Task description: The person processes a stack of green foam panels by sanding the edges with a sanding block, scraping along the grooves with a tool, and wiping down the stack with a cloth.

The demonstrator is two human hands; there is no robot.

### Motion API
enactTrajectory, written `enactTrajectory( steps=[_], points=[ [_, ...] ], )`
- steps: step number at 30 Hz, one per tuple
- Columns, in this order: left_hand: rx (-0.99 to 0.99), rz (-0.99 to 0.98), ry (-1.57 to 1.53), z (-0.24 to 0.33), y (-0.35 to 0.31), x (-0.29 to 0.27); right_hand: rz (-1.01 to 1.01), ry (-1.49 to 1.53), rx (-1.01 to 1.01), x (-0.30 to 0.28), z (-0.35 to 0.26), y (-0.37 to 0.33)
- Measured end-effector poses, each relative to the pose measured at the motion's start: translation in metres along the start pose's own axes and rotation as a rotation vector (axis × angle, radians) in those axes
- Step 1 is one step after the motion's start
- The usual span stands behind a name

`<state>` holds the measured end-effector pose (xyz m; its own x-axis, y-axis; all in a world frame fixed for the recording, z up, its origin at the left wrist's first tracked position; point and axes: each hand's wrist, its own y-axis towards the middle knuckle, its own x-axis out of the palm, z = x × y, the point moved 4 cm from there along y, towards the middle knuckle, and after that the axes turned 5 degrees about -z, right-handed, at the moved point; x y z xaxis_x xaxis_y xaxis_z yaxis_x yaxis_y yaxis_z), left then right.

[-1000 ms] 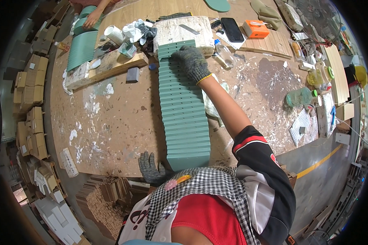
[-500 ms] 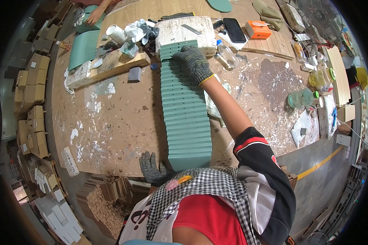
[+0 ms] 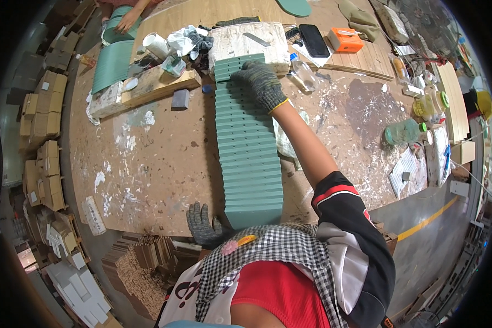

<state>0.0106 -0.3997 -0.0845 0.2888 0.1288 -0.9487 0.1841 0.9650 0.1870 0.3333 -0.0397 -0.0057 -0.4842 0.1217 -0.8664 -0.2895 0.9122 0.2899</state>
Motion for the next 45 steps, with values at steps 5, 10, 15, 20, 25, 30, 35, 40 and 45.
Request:
enactTrajectory(
  steps=[5,10,15,20,25,30,35,40,45],
  points=[
    [-0.004,-0.029,0.009,0.000,-0.001,-0.001,0.045,-0.101,0.080,-0.008,-0.003,0.000],
    [-0.013,-0.012,0.001,0.000,-0.002,-0.001,-0.015,0.071,0.033,-0.003,0.008,-0.004],
    [0.007,0.015,0.004,0.002,0.003,-0.003,0.019,0.110,0.045,0.002,0.010,-0.004],
    [0.002,0.018,-0.005,0.005,0.004,-0.007,0.019,0.075,0.044,0.002,0.008,-0.004],
    [-0.016,0.010,-0.003,0.004,0.002,-0.006,0.036,0.143,0.064,0.007,0.006,-0.002],
    [0.001,-0.008,0.007,0.001,0.001,-0.004,0.042,0.060,0.041,0.007,0.007,-0.003],
    [0.004,-0.018,0.013,0.001,0.001,-0.003,0.059,0.089,0.040,0.009,0.008,-0.004],
    [-0.004,-0.010,0.017,0.002,0.001,-0.006,0.015,0.053,0.034,0.003,0.000,-0.002],
    [-0.011,-0.003,0.006,0.004,0.002,-0.006,0.128,0.187,0.111,0.001,0.019,-0.011]
  ],
)
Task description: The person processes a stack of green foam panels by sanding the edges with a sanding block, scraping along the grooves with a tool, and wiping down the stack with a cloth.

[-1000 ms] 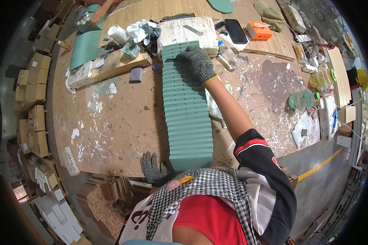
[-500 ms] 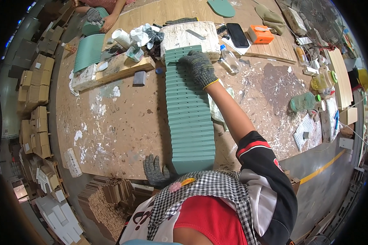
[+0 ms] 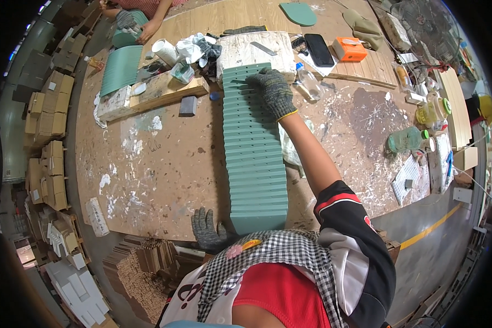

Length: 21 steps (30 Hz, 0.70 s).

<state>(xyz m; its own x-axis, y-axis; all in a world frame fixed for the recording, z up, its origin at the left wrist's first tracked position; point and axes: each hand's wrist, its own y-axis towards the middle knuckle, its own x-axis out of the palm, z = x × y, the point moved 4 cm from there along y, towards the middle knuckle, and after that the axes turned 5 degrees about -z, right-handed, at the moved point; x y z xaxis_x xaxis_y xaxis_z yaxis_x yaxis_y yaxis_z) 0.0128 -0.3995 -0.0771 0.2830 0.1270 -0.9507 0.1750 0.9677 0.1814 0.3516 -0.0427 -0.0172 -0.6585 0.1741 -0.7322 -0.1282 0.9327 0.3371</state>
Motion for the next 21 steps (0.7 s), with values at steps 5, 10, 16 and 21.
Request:
enactTrajectory(
  steps=[5,10,16,21],
  points=[
    [0.002,-0.003,0.004,-0.002,-0.002,0.002,-0.103,0.022,0.073,0.004,0.001,0.000],
    [0.005,0.003,-0.003,-0.002,-0.001,0.003,-0.096,-0.078,-0.002,0.000,-0.005,0.001],
    [0.003,0.003,0.002,-0.003,-0.001,0.003,-0.159,-0.130,-0.042,0.000,-0.013,0.004],
    [0.008,0.000,0.001,-0.003,0.000,0.002,-0.205,-0.134,-0.063,-0.005,-0.024,0.004]
  ],
)
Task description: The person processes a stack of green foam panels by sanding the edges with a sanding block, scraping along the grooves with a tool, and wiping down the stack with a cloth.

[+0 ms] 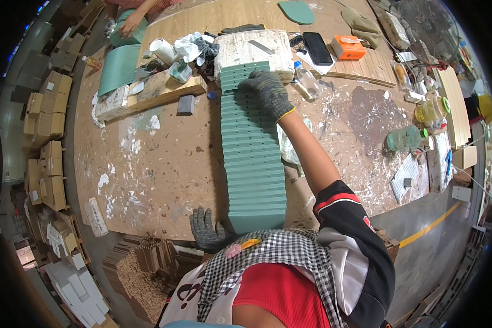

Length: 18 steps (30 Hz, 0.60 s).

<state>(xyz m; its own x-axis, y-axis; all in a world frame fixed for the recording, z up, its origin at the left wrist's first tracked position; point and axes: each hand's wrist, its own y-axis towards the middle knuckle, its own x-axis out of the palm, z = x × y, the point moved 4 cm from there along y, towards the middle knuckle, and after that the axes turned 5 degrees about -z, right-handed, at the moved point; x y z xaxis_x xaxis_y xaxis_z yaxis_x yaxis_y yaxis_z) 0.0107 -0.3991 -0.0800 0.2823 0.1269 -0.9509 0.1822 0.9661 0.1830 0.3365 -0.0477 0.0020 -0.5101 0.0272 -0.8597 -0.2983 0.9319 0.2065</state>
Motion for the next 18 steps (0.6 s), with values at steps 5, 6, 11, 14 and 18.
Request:
enactTrajectory(
  steps=[5,6,11,14,18],
  points=[
    [0.002,-0.001,0.001,0.001,0.000,-0.001,0.155,-0.034,0.013,0.004,-0.004,-0.006],
    [-0.004,-0.006,-0.003,0.001,0.000,-0.001,0.114,-0.017,-0.027,0.007,-0.004,-0.007],
    [-0.007,-0.007,-0.010,0.000,-0.004,0.000,0.115,-0.071,-0.094,0.008,-0.012,-0.011],
    [-0.008,-0.011,-0.002,-0.002,-0.004,0.002,0.172,-0.025,0.046,-0.002,-0.014,-0.009],
    [-0.006,-0.028,-0.010,-0.001,-0.003,0.002,0.103,0.059,-0.013,0.005,-0.002,-0.009]
  ],
)
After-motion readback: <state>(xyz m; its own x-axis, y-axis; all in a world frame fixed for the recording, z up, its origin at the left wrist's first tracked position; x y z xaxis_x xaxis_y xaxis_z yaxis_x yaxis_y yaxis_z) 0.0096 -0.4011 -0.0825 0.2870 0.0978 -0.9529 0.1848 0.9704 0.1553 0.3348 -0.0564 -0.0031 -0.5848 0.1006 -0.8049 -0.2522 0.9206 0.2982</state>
